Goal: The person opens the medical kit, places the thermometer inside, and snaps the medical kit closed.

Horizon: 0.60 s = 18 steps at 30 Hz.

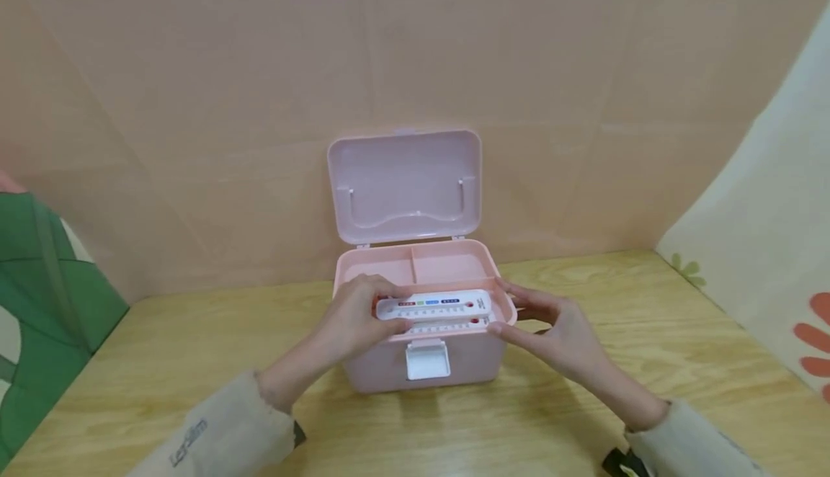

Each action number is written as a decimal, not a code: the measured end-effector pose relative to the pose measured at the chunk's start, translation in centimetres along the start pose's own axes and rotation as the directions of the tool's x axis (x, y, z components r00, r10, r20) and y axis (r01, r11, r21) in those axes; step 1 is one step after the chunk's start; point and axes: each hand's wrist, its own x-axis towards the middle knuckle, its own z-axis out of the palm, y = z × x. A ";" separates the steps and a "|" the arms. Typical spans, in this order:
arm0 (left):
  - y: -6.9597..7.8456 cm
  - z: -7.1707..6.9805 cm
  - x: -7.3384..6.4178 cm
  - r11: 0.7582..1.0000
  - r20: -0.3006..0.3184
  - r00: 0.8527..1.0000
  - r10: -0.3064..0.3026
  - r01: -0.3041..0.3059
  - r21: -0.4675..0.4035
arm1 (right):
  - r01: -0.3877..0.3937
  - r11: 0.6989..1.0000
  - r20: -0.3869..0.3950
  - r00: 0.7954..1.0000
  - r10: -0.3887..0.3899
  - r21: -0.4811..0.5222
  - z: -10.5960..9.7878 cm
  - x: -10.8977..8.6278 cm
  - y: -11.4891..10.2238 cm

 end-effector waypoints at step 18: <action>0.2 -0.1 -0.4 0.999 -0.017 0.999 -0.036 0.036 0.009 | 0.043 0.999 0.000 0.999 -0.043 0.013 0.7 0.1 0.1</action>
